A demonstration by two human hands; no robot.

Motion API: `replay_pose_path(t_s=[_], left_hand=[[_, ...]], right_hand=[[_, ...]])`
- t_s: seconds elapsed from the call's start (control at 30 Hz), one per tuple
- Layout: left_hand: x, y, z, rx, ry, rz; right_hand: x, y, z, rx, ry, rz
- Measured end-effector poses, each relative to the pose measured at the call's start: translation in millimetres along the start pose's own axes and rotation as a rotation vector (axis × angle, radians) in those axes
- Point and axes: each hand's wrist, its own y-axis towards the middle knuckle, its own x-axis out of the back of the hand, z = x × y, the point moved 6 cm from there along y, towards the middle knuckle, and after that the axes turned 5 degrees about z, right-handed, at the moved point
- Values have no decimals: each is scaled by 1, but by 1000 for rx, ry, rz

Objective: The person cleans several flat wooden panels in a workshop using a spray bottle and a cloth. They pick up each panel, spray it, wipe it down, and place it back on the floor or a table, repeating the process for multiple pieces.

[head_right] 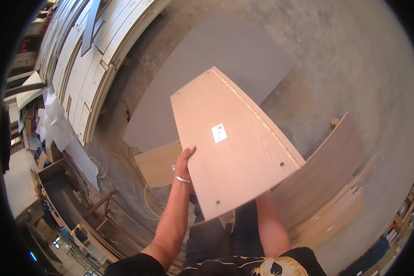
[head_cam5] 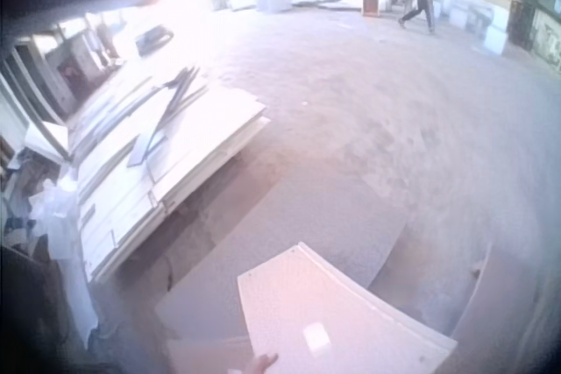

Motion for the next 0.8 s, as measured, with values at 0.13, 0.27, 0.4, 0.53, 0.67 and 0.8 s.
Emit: replay_pose_path(t_s=[0.13, 0.27, 0.4, 0.53, 0.67, 0.8], left_hand=[[29, 52, -9, -209, 93, -50], [67, 105, 0, -217, -26, -66], [89, 143, 29, -219, -120, -239], [100, 166, 57, -227, -145, -286], [128, 168, 82, -109, -406, -332], [154, 150, 96, -153, -95, -429]], right_hand=[[11, -36, 57, -27, -430, -45], [0, -85, 41, -39, -598, 1], [-33, -116, -6, -4, -846, 140], [-55, -77, -70, -469, -1018, -14], [-116, -5, -113, -456, -1330, 163], [-135, 27, -150, -513, -1538, 267]])
